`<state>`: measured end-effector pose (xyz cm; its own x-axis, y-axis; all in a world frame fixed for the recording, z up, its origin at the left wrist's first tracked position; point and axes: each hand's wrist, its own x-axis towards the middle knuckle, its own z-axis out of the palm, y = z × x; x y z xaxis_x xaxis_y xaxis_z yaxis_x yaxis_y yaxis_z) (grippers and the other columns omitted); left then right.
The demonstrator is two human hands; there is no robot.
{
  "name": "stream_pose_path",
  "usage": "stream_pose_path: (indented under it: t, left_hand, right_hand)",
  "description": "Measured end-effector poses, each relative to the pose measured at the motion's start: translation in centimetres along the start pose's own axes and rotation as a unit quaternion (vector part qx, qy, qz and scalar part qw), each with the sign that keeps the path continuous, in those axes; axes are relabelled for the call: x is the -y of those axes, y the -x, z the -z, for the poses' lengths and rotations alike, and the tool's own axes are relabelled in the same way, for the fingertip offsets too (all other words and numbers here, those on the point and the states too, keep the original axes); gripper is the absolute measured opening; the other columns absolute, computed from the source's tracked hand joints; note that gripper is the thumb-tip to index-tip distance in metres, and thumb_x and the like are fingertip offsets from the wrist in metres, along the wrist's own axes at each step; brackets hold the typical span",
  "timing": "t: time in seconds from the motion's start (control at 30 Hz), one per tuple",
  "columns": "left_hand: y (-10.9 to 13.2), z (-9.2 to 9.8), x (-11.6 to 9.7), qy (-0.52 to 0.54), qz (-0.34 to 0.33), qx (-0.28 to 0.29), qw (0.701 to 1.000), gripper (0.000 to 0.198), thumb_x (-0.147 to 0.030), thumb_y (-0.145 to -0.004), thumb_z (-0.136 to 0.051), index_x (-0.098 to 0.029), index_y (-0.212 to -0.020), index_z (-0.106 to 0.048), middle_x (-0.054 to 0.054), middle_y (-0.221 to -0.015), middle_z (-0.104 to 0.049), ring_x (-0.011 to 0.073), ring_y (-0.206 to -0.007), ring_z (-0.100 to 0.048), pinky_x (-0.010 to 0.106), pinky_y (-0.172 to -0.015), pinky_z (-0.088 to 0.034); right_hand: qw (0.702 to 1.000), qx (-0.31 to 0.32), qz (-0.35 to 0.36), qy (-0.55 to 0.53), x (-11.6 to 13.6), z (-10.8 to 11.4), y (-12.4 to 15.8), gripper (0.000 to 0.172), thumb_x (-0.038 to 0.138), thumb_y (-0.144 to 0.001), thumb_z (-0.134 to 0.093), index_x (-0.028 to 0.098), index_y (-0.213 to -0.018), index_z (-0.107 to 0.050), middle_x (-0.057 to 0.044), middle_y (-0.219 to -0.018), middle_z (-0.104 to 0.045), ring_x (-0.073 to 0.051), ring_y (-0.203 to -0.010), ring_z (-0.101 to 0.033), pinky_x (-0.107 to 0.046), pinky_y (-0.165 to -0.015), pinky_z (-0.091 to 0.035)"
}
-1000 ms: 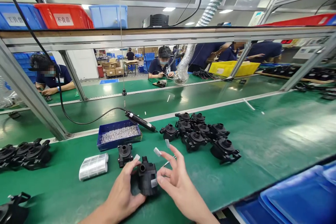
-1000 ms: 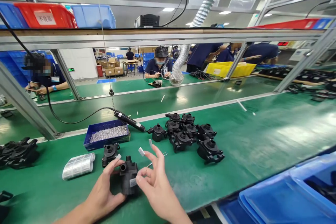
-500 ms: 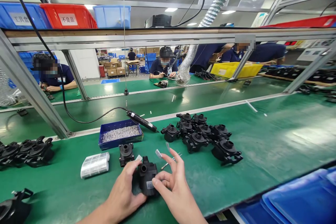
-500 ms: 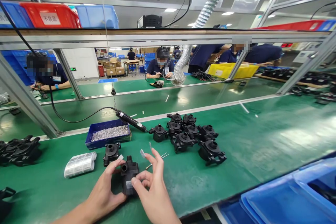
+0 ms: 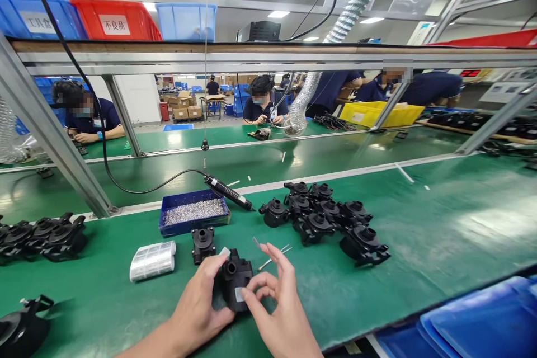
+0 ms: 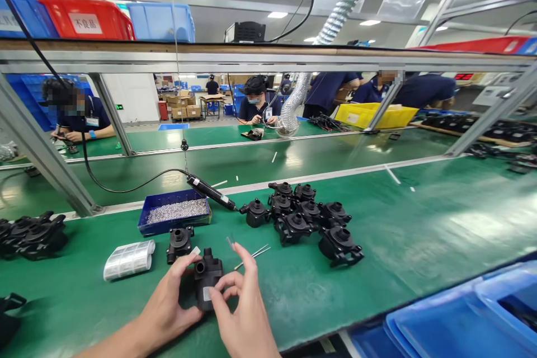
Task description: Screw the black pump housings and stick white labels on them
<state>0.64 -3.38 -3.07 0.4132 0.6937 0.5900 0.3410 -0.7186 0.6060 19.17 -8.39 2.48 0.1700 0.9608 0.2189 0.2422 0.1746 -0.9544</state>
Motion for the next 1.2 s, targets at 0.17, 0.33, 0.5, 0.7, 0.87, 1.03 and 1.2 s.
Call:
stream_pose_path:
  t: [0.17, 0.33, 0.5, 0.7, 0.87, 1.03, 1.2]
  left_hand:
    - [-0.1, -0.1, -0.1, 0.021, 0.016, 0.006, 1.0, 0.087, -0.015, -0.085, -0.067, -0.03, -0.16, -0.024, 0.015, -0.146, -0.05, 0.0313, -0.128, -0.057, 0.05, -0.107, -0.054]
    - [-0.4, 0.0, 0.0, 0.02, -0.043, 0.015, 0.999, 0.086, -0.015, -0.091, -0.07, -0.029, -0.161, -0.022, 0.016, -0.145, -0.05, 0.031, -0.131, -0.054, 0.048, -0.107, -0.054]
    - [-0.3, 0.6, -0.2, -0.07, -0.136, 0.037, 0.988, 0.087, -0.006, -0.092, -0.067, -0.032, -0.161, -0.022, 0.019, -0.157, -0.035, 0.0377, -0.148, -0.034, 0.061, -0.114, -0.045]
    - [-0.6, 0.8, -0.8, -0.092, -0.273, 0.018, 0.957, 0.07, -0.029, -0.101, -0.065, -0.023, -0.159, -0.027, 0.017, -0.117, -0.064, 0.0281, -0.099, -0.067, 0.042, -0.083, -0.063]
    - [-1.3, -0.2, -0.3, -0.077, -0.21, 0.201, 0.954, 0.066, -0.052, -0.109, -0.043, -0.027, -0.164, -0.016, 0.019, -0.135, -0.063, 0.0323, -0.115, -0.069, 0.043, -0.083, -0.066]
    - [-1.3, -1.1, 1.9, -0.066, -0.101, 0.232, 0.965, 0.097, -0.061, -0.096, -0.066, -0.029, -0.167, -0.009, 0.017, -0.169, -0.013, 0.0439, -0.148, -0.033, 0.057, -0.11, -0.049]
    - [-0.4, -1.7, 3.3, -0.044, -0.076, 0.217, 0.972, 0.1, -0.053, -0.093, -0.076, -0.037, -0.167, -0.01, 0.011, -0.167, -0.026, 0.038, -0.147, -0.038, 0.049, -0.114, -0.047]
  right_hand:
    - [0.997, -0.029, 0.031, 0.064, -0.7, 1.1, -0.1, 0.071, 0.041, -0.099, -0.062, 0.037, -0.156, -0.02, -0.014, -0.16, -0.028, -0.029, -0.114, -0.064, -0.049, -0.094, -0.062]
    - [0.995, 0.056, -0.076, 0.012, -1.1, 0.7, -1.2, 0.103, 0.03, -0.08, -0.077, 0.042, -0.156, -0.01, -0.01, -0.161, -0.025, -0.031, -0.129, -0.056, -0.049, -0.097, -0.062]
    - [0.982, 0.077, 0.114, 0.133, -3.1, -1.3, -2.4, 0.122, -0.003, -0.07, -0.071, 0.042, -0.159, -0.001, -0.015, -0.164, -0.015, -0.036, -0.136, -0.048, -0.059, -0.11, -0.05]
    - [0.963, 0.13, 0.145, 0.184, -2.2, 4.7, -6.7, 0.119, 0.012, -0.076, -0.081, 0.037, -0.163, -0.005, -0.013, -0.167, -0.008, -0.036, -0.145, -0.038, -0.059, -0.119, -0.042]
    - [0.911, -0.195, 0.235, 0.277, -4.4, 12.4, -13.0, 0.075, 0.04, -0.097, -0.062, 0.021, -0.159, -0.025, -0.021, -0.156, -0.023, -0.04, -0.142, -0.039, -0.067, -0.12, -0.033]
    - [0.944, -0.169, 0.17, 0.228, -6.6, 16.1, -14.0, 0.081, 0.045, -0.095, -0.061, 0.025, -0.161, -0.019, -0.022, -0.149, -0.028, -0.032, -0.112, -0.066, -0.052, -0.093, -0.063]
    - [0.925, -0.142, 0.149, 0.32, -3.6, 14.2, -8.2, 0.082, 0.049, -0.095, -0.059, 0.035, -0.165, -0.018, -0.018, -0.155, -0.029, -0.031, -0.102, -0.07, -0.047, -0.075, -0.069]
